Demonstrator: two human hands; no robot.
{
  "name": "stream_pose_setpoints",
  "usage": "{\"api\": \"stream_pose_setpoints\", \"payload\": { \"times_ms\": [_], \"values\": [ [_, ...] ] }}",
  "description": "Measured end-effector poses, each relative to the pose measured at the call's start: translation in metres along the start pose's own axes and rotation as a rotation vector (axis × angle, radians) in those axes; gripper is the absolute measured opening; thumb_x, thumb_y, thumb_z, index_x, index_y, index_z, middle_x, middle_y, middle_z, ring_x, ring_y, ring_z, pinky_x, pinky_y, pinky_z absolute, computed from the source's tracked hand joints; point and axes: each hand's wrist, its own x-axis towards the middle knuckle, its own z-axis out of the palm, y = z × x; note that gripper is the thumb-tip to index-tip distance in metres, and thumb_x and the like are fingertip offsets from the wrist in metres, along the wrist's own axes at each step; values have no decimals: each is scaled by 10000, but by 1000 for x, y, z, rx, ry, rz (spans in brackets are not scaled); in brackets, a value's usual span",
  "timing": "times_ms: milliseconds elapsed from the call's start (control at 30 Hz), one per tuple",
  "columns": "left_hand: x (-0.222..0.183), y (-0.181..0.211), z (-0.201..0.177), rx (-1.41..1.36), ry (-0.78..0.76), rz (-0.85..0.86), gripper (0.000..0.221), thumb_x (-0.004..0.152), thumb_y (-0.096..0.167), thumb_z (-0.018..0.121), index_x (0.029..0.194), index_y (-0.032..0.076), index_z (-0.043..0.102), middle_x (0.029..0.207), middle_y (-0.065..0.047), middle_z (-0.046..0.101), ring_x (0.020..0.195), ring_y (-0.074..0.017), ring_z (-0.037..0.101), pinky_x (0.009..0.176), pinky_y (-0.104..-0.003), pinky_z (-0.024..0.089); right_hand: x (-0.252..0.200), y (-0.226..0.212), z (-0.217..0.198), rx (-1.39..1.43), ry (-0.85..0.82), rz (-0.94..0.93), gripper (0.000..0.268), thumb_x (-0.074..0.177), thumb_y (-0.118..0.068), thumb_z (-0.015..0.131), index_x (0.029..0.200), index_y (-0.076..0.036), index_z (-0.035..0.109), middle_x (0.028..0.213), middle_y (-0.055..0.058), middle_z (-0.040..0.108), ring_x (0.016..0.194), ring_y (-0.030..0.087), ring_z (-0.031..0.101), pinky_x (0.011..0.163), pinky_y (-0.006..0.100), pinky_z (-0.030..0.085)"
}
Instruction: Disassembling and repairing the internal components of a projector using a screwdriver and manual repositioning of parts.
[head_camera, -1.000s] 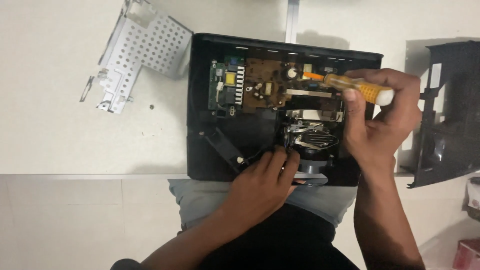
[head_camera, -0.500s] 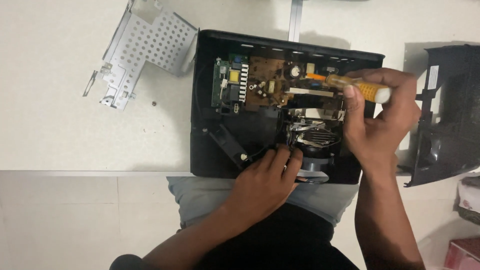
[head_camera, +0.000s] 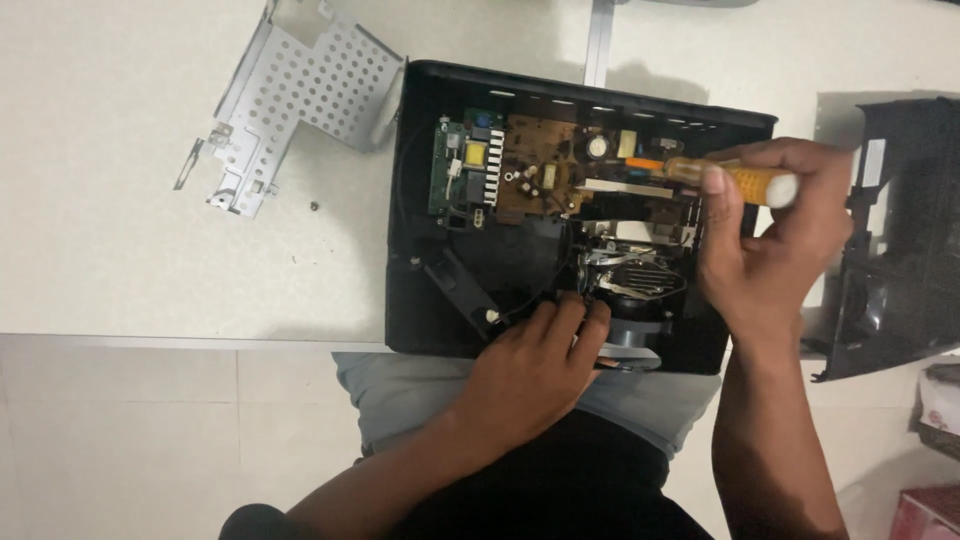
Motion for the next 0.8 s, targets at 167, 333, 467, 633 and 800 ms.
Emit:
{"api": "stream_pose_setpoints", "payload": {
  "times_ms": [167,333,467,633,800],
  "values": [
    [3,-1,-3,14,52,-11,290,1003,259,694,1239,101,635,1115,-85,629,889,-202,658,683,-276,542,10,-25,3,110,-9,63,214,1153,47,661,1224,95,465,1127,297,639,1063,418,714,874,435,568],
    [5,0,-4,52,84,-8,253,1050,276,592,1227,103,642,1079,-69,612,857,-187,636,645,-261,507,19,-24,7,189,-154,7,206,1080,48,689,1169,95,509,1197,314,664,1158,440,688,955,468,576],
    [5,1,-5,73,78,-7,225,1021,230,610,1213,117,639,1080,-61,616,829,-174,626,639,-261,507,26,-22,13,76,-245,-78,187,1078,34,737,1182,62,584,1208,257,701,1128,384,698,901,438,561],
    [8,1,-8,105,109,-7,153,1069,198,560,1180,128,640,1080,-59,626,842,-171,636,661,-257,515,40,-38,10,65,-257,-106,163,1113,42,723,1184,119,598,1201,286,690,1151,415,684,978,458,536],
    [10,2,-11,113,109,-17,145,1113,297,594,1128,158,633,992,-3,580,816,-139,627,597,-230,474,32,-28,11,42,-244,-144,216,1102,25,762,1220,137,620,1179,290,714,1082,393,712,875,436,572]
  ]
}}
